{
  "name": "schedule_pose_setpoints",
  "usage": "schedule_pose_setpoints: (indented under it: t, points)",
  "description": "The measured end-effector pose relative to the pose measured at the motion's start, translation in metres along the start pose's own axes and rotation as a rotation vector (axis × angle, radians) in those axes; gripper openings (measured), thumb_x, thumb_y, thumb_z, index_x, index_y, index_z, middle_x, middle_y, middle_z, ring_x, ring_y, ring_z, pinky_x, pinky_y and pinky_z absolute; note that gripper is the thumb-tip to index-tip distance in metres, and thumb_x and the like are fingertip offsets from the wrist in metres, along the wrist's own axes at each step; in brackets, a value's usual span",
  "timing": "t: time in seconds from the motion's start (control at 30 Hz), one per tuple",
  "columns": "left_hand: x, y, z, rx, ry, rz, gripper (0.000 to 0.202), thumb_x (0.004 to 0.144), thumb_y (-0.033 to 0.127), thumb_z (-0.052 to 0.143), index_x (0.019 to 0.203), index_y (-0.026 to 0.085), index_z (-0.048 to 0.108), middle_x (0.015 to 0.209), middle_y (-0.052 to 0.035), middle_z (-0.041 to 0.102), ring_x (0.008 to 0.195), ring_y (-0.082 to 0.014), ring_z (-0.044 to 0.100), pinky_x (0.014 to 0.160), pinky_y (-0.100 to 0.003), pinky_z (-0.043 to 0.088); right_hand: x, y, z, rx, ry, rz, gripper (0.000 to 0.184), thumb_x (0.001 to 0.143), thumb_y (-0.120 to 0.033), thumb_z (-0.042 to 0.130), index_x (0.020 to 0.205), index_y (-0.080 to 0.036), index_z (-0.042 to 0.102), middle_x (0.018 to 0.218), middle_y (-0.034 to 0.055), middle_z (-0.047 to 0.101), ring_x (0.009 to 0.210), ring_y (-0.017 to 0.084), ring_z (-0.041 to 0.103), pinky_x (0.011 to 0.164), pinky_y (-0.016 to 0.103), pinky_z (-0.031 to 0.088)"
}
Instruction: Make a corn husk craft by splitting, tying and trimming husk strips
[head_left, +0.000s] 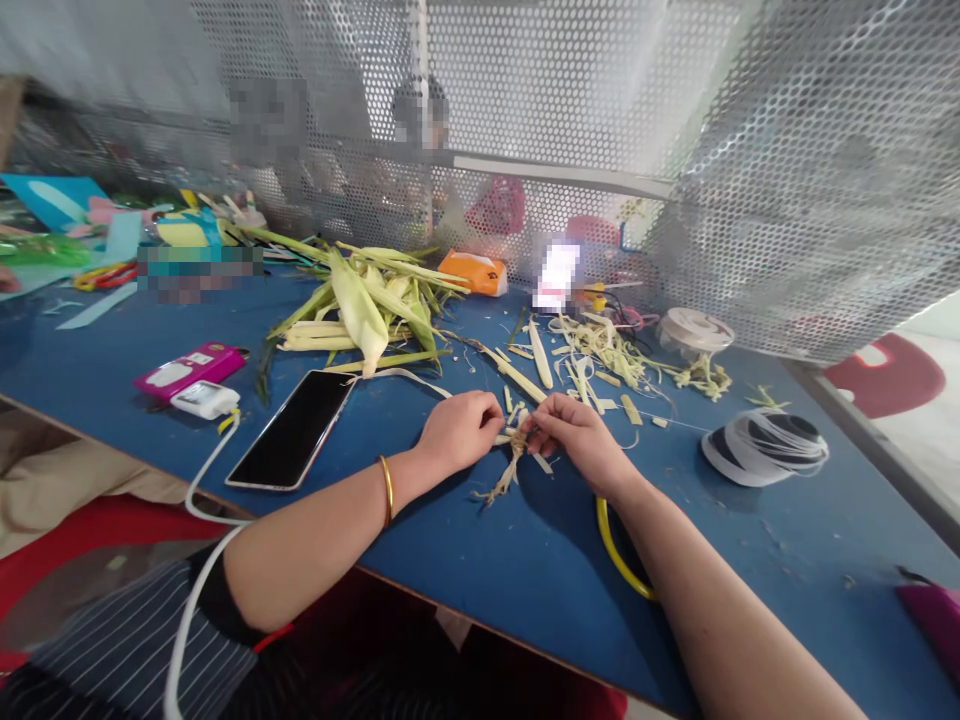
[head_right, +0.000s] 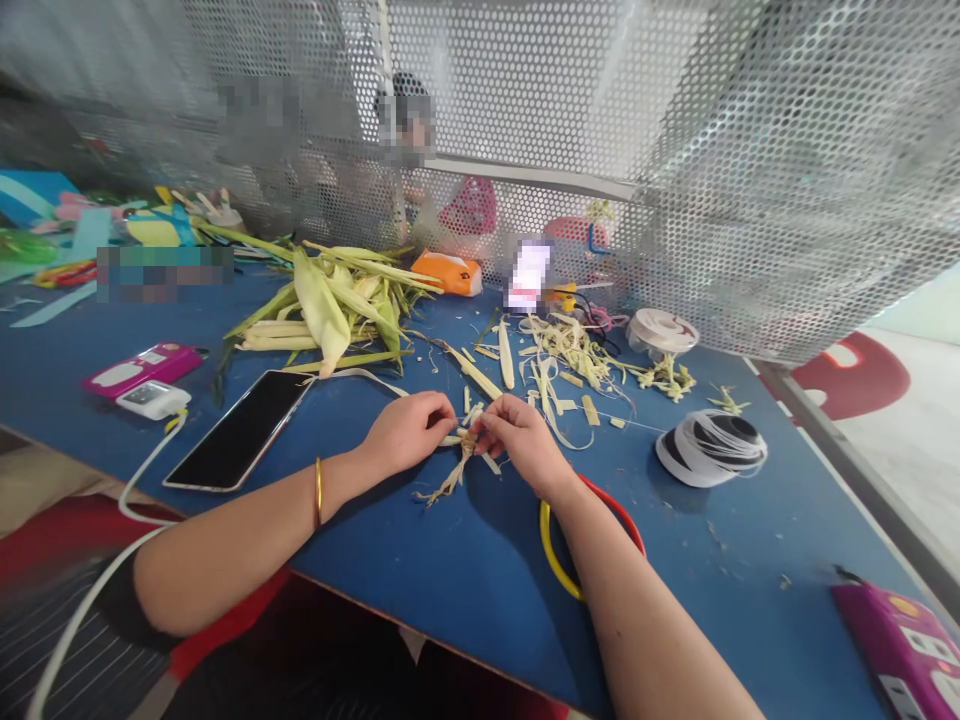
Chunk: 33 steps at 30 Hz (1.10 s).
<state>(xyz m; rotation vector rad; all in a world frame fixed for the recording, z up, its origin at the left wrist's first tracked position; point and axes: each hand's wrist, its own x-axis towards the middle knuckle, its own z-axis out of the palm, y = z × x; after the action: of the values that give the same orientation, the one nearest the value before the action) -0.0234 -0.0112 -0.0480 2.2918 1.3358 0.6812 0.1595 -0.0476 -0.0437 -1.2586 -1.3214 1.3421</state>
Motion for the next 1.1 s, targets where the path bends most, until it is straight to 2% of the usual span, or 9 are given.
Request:
schedule_pose_setpoints:
  t: [0.1,0.17,0.3,0.4,0.5,0.67,0.8,1.1]
  points:
    - [0.0036,-0.0021,0.0014,-0.251,0.006,-0.037,0.01,0.079,0.022,0.06,0.07,0.017,0.062,0.07,-0.0003,0.063,0.065,-0.0129,0.053,0.063,-0.026,0.041,0.0022,0.0027,-0.0019,-0.119,-0.006,-0.029,0.026,0.075,-0.043,0.062,0.07,-0.02,0.05,0.067,0.0001,0.065,0.057,0.011,0.058,0.056,0.024,0.042]
    - [0.0054,-0.0026,0.002,-0.432,-0.021,-0.035,0.01,0.079,0.024,0.061,0.072,0.016,0.061,0.071,-0.0005,0.062,0.065,-0.0118,0.053,0.063,-0.025,0.042,0.0024,0.0037,-0.0017,-0.138,-0.021,-0.049,0.024,0.076,-0.042,0.06,0.071,-0.021,0.05,0.068,0.0,0.066,0.06,0.012,0.058,0.058,0.025,0.043]
    - [0.0056,0.001,0.0006,-0.701,-0.164,-0.098,0.012,0.081,0.025,0.058,0.074,0.016,0.055,0.067,0.0018,0.058,0.055,-0.0074,0.045,0.052,-0.021,0.035,0.0019,0.0049,-0.0005,-0.124,-0.034,-0.07,0.022,0.076,-0.041,0.059,0.072,-0.021,0.049,0.067,-0.0013,0.063,0.061,0.012,0.058,0.06,0.025,0.044]
    - [0.0051,0.0035,-0.0007,-0.798,-0.253,-0.126,0.012,0.083,0.025,0.054,0.075,0.017,0.049,0.067,0.0025,0.058,0.049,-0.0057,0.037,0.046,-0.02,0.028,0.0027,0.0068,-0.0008,-0.133,-0.04,-0.078,0.023,0.077,-0.04,0.06,0.071,-0.021,0.049,0.064,-0.0028,0.06,0.06,0.012,0.057,0.06,0.026,0.044]
    - [0.0063,0.0026,-0.0006,-0.724,-0.253,-0.06,0.012,0.085,0.025,0.052,0.075,0.018,0.049,0.069,0.0021,0.059,0.052,-0.0067,0.039,0.049,-0.02,0.03,0.0034,0.0082,-0.0012,-0.153,-0.055,-0.097,0.022,0.079,-0.039,0.059,0.071,-0.021,0.048,0.065,-0.003,0.059,0.059,0.012,0.056,0.061,0.026,0.044]
    - [0.0093,0.0003,-0.0001,-0.469,-0.205,0.07,0.012,0.085,0.021,0.051,0.073,0.019,0.05,0.069,0.0026,0.06,0.066,-0.0115,0.051,0.064,-0.024,0.04,0.0013,0.0065,-0.0007,-0.289,-0.058,-0.144,0.019,0.083,-0.034,0.054,0.071,-0.022,0.045,0.066,-0.0039,0.057,0.062,0.012,0.054,0.063,0.027,0.044]
    - [0.0096,0.0006,-0.0006,-0.396,-0.209,0.074,0.012,0.084,0.021,0.051,0.073,0.019,0.049,0.068,0.0028,0.06,0.065,-0.013,0.052,0.064,-0.025,0.038,-0.0003,0.0055,-0.0009,-0.431,-0.036,-0.156,0.016,0.085,-0.028,0.049,0.071,-0.023,0.045,0.066,-0.0035,0.056,0.062,0.013,0.052,0.062,0.026,0.041]
    - [0.0084,0.0002,-0.0038,-0.324,-0.214,0.075,0.009,0.082,0.016,0.051,0.074,0.019,0.051,0.068,0.0037,0.062,0.064,-0.0123,0.053,0.062,-0.025,0.036,-0.0005,0.0054,-0.0021,-0.512,-0.042,-0.159,0.014,0.085,-0.026,0.047,0.071,-0.023,0.046,0.065,-0.0037,0.055,0.063,0.013,0.051,0.061,0.025,0.04]
